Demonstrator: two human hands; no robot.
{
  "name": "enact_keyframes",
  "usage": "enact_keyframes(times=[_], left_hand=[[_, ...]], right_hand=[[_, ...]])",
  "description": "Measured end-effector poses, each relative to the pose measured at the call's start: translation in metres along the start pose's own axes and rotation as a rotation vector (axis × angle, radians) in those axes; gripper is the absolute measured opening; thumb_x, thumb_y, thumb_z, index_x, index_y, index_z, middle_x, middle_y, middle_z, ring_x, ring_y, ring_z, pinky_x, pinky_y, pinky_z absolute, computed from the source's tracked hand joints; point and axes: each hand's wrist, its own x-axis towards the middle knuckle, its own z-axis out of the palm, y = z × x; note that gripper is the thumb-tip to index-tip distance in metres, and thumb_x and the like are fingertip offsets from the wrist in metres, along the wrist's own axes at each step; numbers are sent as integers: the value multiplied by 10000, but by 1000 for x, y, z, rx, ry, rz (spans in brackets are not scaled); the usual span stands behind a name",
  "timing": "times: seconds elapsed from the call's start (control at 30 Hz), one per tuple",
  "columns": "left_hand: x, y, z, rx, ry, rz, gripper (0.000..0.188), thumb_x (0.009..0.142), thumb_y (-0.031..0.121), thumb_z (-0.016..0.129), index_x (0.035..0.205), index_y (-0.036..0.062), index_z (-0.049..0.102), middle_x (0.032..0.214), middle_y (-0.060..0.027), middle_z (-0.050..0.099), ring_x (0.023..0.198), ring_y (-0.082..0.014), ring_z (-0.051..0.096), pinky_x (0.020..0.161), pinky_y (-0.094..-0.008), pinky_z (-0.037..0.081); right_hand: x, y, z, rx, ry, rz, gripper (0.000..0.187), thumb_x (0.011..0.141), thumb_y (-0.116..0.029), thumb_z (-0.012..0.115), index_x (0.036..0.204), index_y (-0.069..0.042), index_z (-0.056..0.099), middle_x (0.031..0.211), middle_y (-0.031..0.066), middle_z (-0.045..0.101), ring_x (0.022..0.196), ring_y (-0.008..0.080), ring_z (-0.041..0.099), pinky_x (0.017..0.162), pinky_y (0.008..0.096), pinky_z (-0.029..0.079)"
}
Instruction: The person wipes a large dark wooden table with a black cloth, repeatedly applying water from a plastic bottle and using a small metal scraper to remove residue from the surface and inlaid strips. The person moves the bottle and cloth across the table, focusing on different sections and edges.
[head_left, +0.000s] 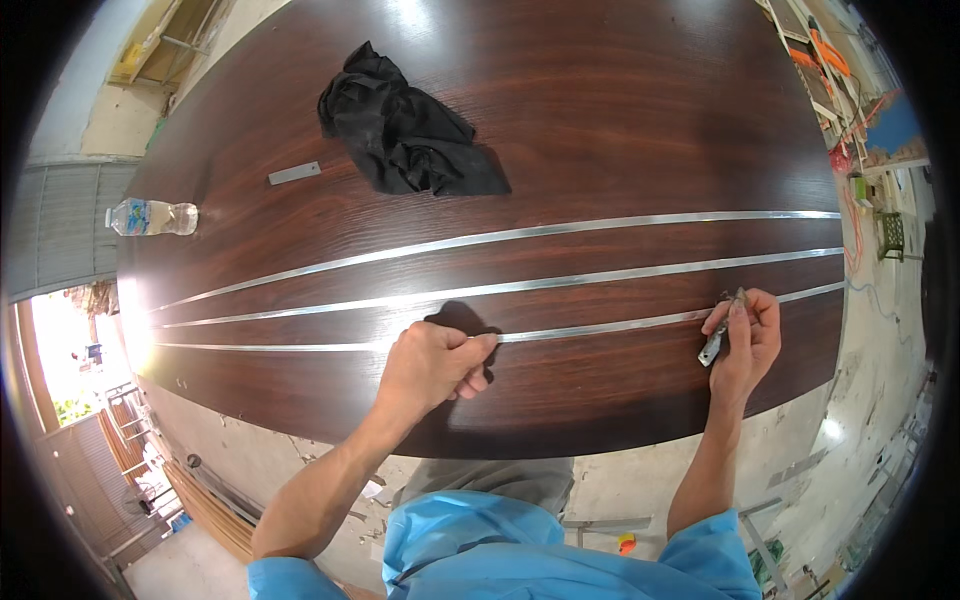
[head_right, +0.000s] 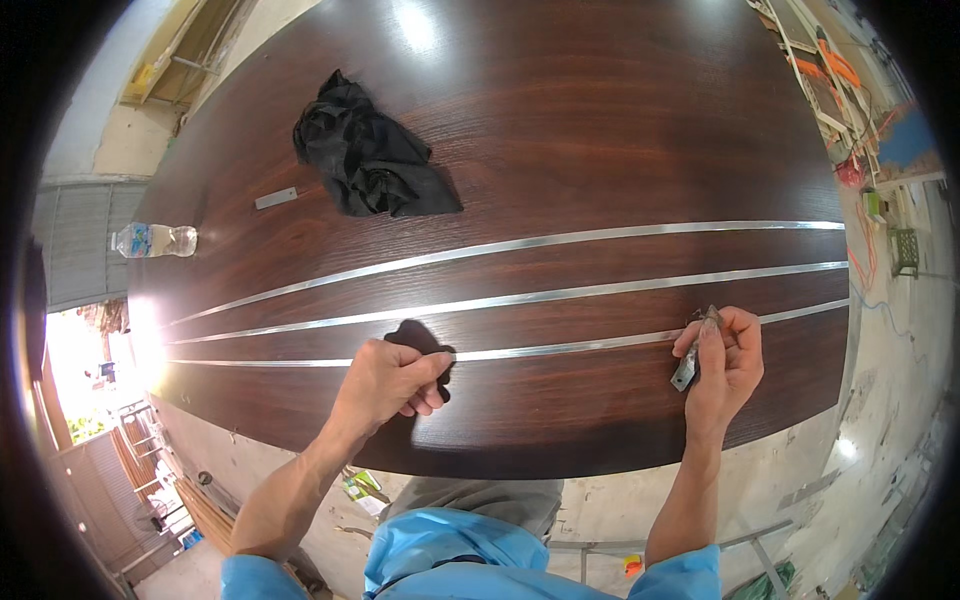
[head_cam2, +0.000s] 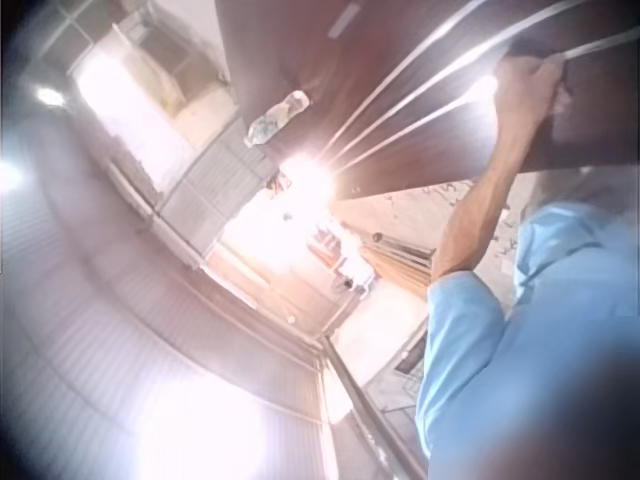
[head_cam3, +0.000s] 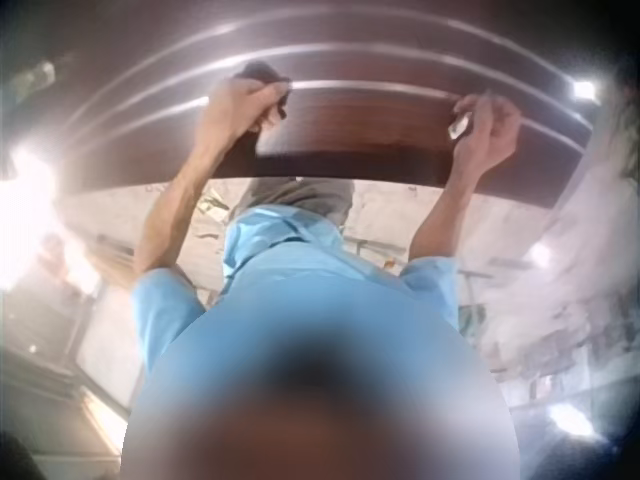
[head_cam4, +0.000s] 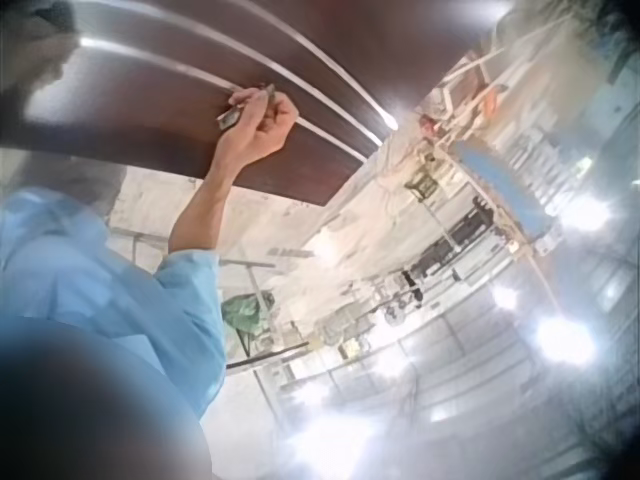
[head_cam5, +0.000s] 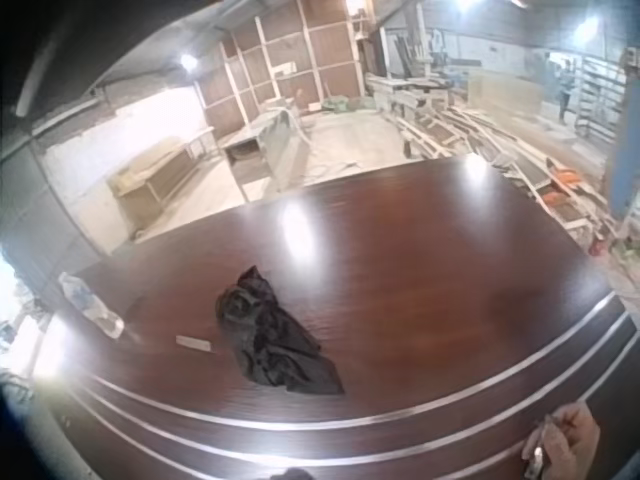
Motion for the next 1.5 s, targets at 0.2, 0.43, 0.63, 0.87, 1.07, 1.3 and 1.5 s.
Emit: enact_keyframes(times=[0.2,0.43,0.63,0.87,1.07,1.3,1.5], left_hand=[[18,30,16,177,-128,105,456,994,368,734,773,-26,797,675,-109,751,616,-143,739,541,-260,570],[21,18,-8,207,-115,97,390,1002,293,695,770,-3,800,675,-77,753,615,-137,729,662,-278,598],[-45,65,-64,-86,527,994,286,1030,264,684,937,20,802,767,-48,775,735,-152,725,706,-319,585],[-204,85,-34,181,422,1465,268,1025,251,685,954,19,799,793,-55,773,756,-155,722,724,-321,581],[-229,52,96,472,18,1345,254,1020,240,686,969,17,797,815,-60,772,775,-158,720,740,-323,578],[-234,26,166,582,-30,1348,239,1015,228,688,986,16,794,841,-67,771,796,-161,717,759,-326,575],[-234,24,174,592,17,1345,227,1011,217,689,1000,14,791,864,-73,770,814,-164,715,774,-328,571]], right_hand=[[1,1,5,-10,55,25,62,1070,-59,579,1114,-18,562,794,93,671,688,127,602,724,319,557],[7,6,0,87,97,46,96,1053,-60,605,1125,-14,561,786,110,675,685,151,621,665,295,530],[12,-5,7,155,132,18,144,1027,-38,619,1154,13,572,826,140,696,730,182,667,670,318,557],[15,-22,4,-122,132,-31,75,995,-71,572,943,-41,616,748,36,644,691,145,645,643,343,533],[-42,-65,-28,242,82,258,94,1080,-140,560,1045,-52,556,725,67,629,563,166,641,473,296,491],[-219,-50,-137,223,-33,552,165,1039,-202,626,1021,-44,582,737,66,625,569,166,612,489,313,454],[-381,18,-192,-467,-449,891,263,1049,-302,585,940,-77,667,696,50,613,537,159,584,442,306,403]])
